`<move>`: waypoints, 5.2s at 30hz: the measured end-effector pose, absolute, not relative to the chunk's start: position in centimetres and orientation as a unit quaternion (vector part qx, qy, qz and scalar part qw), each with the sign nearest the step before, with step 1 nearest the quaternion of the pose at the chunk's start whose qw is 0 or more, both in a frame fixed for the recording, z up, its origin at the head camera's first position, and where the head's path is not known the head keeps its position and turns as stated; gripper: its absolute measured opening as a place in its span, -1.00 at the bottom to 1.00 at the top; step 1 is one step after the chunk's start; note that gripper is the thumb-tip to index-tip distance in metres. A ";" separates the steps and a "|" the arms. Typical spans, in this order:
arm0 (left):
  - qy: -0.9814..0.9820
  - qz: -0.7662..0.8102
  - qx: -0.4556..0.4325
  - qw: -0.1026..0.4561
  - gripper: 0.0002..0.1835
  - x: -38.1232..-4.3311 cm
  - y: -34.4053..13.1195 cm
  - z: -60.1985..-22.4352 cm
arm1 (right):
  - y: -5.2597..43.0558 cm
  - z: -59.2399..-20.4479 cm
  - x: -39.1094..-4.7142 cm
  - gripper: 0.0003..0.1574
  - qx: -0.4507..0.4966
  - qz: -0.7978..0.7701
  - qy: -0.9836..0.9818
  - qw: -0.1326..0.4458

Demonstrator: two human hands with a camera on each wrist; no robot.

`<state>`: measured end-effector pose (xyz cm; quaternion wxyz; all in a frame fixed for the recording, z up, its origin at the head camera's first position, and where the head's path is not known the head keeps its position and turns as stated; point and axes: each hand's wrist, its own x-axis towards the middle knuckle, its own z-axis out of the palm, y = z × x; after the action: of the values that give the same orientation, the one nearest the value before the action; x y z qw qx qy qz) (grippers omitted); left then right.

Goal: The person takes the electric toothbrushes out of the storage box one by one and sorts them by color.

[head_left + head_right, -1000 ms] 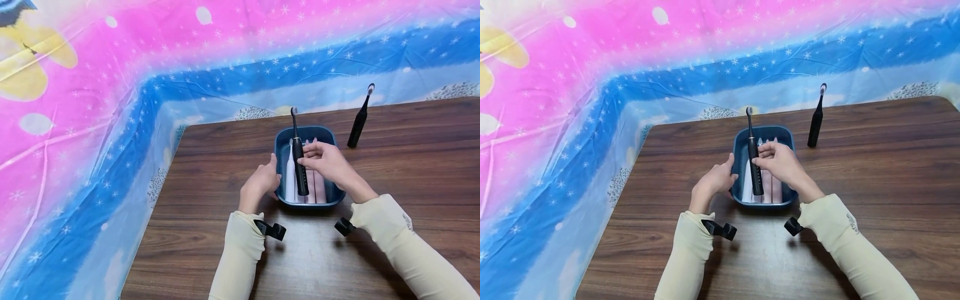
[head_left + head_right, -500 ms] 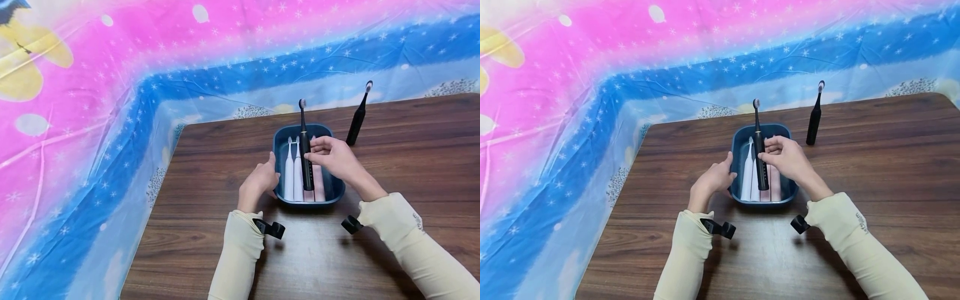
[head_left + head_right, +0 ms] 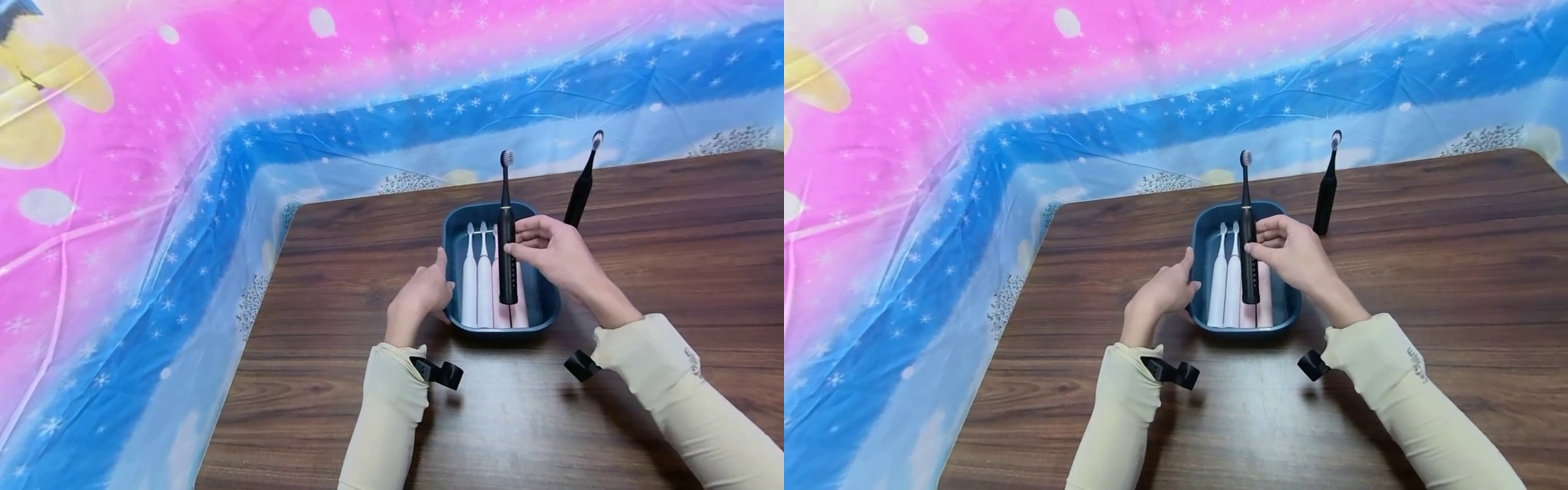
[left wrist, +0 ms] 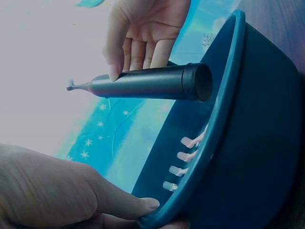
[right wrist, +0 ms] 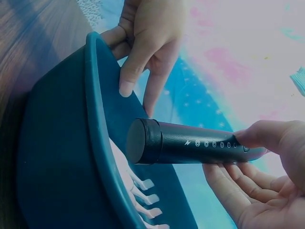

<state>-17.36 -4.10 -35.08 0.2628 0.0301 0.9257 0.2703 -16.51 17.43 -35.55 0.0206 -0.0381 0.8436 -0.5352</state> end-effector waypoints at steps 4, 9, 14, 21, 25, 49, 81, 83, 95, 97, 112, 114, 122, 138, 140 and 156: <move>0.927 0.269 0.032 0.261 -0.25 -17.4 -4.1 -35.1 | 17.7 -35.5 -16.6 -0.45 -0.043 -0.535 0.844 0.009; 0.927 0.269 0.031 0.261 -0.26 -17.5 -4.0 -35.2 | 18.1 -35.5 -16.7 -0.43 -0.037 -0.537 0.843 0.003; 0.928 0.262 0.030 0.261 -0.25 -17.6 -4.1 -35.2 | 18.3 -35.5 -16.8 -0.42 -0.030 -0.531 0.847 -0.009; 0.928 0.261 0.024 0.266 -0.25 -17.6 -4.1 -35.2 | 18.7 -35.5 -16.8 -0.43 -0.025 -0.527 0.849 -0.026; 0.928 0.259 0.026 0.265 -0.25 -17.7 -4.0 -35.2 | 19.1 -35.6 -16.7 -0.42 -0.023 -0.527 0.848 -0.037; 0.925 0.272 0.024 0.265 -0.24 -17.4 -4.0 -35.2 | 21.3 -35.8 -16.5 -0.45 0.002 -0.542 0.833 -0.116; 0.925 0.277 0.023 0.257 -0.25 -17.2 -3.9 -35.2 | 24.8 -36.3 -16.3 -0.60 0.026 -0.580 0.792 -0.189; 0.926 0.275 0.023 0.258 -0.26 -17.3 -3.9 -35.2 | 25.1 -36.4 -16.3 -0.59 0.030 -0.579 0.792 -0.191; 0.923 0.279 0.024 0.266 -0.26 -17.4 -4.0 -35.2 | 26.7 -38.1 -17.1 -0.53 0.050 -0.541 0.813 -0.210; 0.922 0.279 0.024 0.266 -0.26 -17.4 -4.0 -35.2 | 26.8 -38.3 -17.2 -0.52 0.056 -0.533 0.817 -0.211; 0.927 0.269 0.020 0.261 -0.25 -17.4 -4.0 -35.0 | 27.6 -39.3 -18.2 -0.53 0.073 -0.488 0.837 -0.235; 0.927 0.270 0.020 0.260 -0.25 -17.3 -4.0 -35.0 | 27.7 -39.4 -18.4 -0.54 0.073 -0.484 0.839 -0.238; 0.925 0.271 0.017 0.265 -0.24 -17.4 -4.1 -35.2 | 27.9 -39.8 -18.9 -0.52 0.080 -0.467 0.848 -0.239; 0.925 0.267 0.015 0.268 -0.24 -17.4 -4.0 -35.2 | 28.4 -40.4 -20.3 -0.54 0.102 -0.467 0.840 -0.257; 0.925 0.269 0.014 0.269 -0.24 -17.4 -4.0 -35.1 | 28.5 -40.4 -20.5 -0.54 0.105 -0.468 0.840 -0.255; 0.925 0.270 0.013 0.267 -0.24 -17.4 -3.9 -35.4 | 28.4 -40.9 -21.4 -0.46 0.120 -0.429 0.863 -0.240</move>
<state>-17.43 -3.92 -35.42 0.2671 0.0126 0.9249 0.2705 -21.45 28.44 -40.93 -0.2405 0.1201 0.8626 -0.4287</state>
